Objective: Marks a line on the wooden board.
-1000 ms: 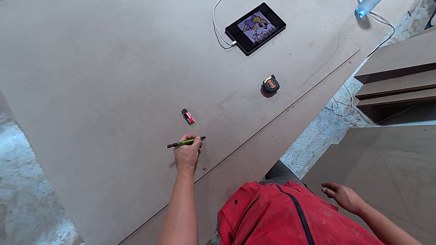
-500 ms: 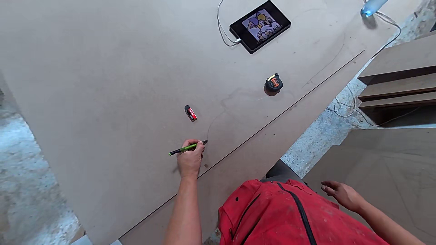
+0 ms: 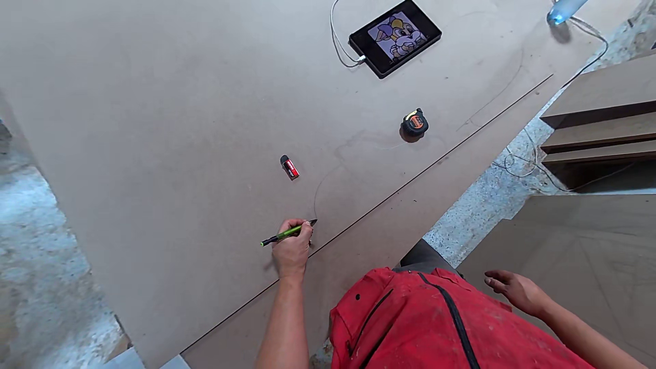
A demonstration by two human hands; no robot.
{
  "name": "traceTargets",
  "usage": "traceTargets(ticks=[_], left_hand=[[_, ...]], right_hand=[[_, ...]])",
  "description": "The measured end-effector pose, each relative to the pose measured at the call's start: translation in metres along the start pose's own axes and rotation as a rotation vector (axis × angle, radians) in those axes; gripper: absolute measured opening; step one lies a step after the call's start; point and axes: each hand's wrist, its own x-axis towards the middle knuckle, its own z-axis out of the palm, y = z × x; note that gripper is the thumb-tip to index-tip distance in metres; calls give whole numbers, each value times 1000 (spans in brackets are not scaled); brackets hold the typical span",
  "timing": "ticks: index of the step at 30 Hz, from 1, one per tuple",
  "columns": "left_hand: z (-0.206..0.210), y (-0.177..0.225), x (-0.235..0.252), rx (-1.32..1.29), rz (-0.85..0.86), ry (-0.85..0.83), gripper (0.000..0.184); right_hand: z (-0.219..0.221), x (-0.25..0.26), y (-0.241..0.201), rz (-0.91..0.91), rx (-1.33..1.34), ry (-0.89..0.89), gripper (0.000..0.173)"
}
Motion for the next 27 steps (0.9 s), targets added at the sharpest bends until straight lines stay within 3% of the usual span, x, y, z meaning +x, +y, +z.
traceTargets(ticks=[27], left_hand=[[4,-11,-36,-46,-3,-9,5]], right_hand=[[-7,-6,-13,-18,-15,4,49]])
